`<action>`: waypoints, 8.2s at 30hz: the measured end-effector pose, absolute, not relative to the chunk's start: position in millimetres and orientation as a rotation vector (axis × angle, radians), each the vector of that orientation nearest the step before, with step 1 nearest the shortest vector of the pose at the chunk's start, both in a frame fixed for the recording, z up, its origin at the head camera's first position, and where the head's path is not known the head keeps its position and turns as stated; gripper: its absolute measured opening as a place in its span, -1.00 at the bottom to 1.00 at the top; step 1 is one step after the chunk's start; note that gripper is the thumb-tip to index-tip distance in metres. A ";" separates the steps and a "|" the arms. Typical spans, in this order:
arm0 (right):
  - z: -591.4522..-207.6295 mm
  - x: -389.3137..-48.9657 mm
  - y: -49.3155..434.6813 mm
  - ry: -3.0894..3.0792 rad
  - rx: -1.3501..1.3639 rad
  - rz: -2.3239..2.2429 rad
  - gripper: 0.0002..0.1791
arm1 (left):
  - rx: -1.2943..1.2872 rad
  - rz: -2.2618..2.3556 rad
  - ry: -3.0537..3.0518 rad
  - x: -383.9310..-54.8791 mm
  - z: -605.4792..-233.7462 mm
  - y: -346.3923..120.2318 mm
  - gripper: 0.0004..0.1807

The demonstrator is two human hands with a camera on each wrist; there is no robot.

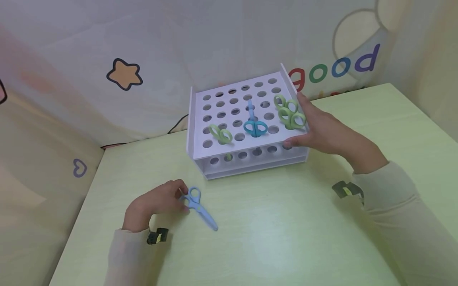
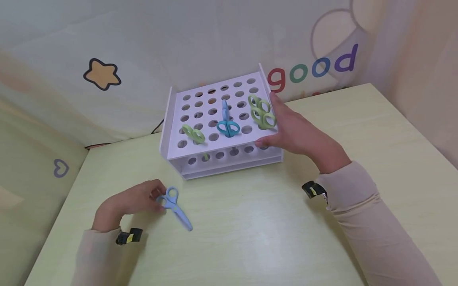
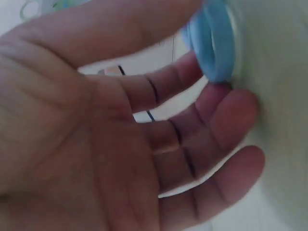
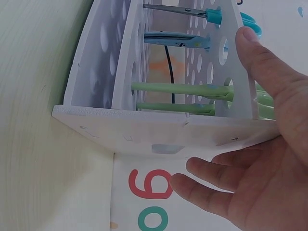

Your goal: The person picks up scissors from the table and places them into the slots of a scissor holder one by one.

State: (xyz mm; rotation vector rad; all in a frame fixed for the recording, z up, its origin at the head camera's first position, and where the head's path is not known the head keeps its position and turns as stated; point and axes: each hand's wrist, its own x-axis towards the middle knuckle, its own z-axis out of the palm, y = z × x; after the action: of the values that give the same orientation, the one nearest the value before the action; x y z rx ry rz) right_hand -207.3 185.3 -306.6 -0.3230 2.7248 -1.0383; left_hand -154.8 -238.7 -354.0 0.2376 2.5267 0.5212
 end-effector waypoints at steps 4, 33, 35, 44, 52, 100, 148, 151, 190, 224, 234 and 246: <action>-306.6 -208.1 184.8 2.725 -0.313 -1.028 0.51 | 0.237 0.498 2.529 -154.2 -356.3 -232.3 -0.61; -308.3 -207.7 182.6 2.715 -0.307 -1.055 0.50 | 0.363 0.730 2.640 -156.8 -356.4 -227.0 -0.67; -308.4 -207.5 182.7 2.714 -0.301 -1.052 0.50 | 0.369 0.784 2.644 -156.7 -352.6 -227.3 -0.66; -309.1 -207.1 185.1 2.714 -0.301 -1.054 0.49 | 0.436 0.998 2.668 -156.6 -340.4 -227.2 -0.63; -309.6 -206.3 184.6 2.710 -0.295 -1.070 0.49 | 0.450 1.140 2.689 -154.5 -332.5 -228.8 -0.64; -312.1 -205.3 184.3 2.699 -0.311 -1.135 0.48 | 0.680 2.134 2.719 -159.8 -282.7 -214.8 -0.86; -303.7 -199.7 187.7 2.723 -0.243 -1.097 0.48 | 0.465 2.376 2.939 -226.8 -280.2 -133.7 -0.72; -305.1 -200.0 187.3 2.714 -0.240 -1.107 0.47 | 0.493 2.422 2.871 -226.1 -281.7 -132.2 -0.80; -310.3 -203.1 183.8 2.687 -0.247 -1.149 0.48 | 0.075 1.272 3.090 -226.9 -294.2 -129.1 -0.68; -312.7 -201.9 187.2 2.701 -0.268 -1.164 0.45 | 0.264 1.204 3.124 -226.8 -293.9 -128.7 -0.62; -313.1 -201.8 184.7 2.695 -0.271 -1.178 0.42 | 0.220 1.252 3.100 -224.6 -296.0 -133.0 -0.59; -312.4 -202.3 182.1 2.710 -0.258 -1.136 0.43 | 0.202 1.229 3.081 -224.6 -297.7 -136.0 -0.55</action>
State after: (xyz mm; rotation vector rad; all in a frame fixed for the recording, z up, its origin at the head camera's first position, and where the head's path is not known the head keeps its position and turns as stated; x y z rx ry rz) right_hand -202.3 182.1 -312.4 -0.2583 2.7104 -1.1356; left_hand -224.6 -136.0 -297.7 0.2015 3.0814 1.2287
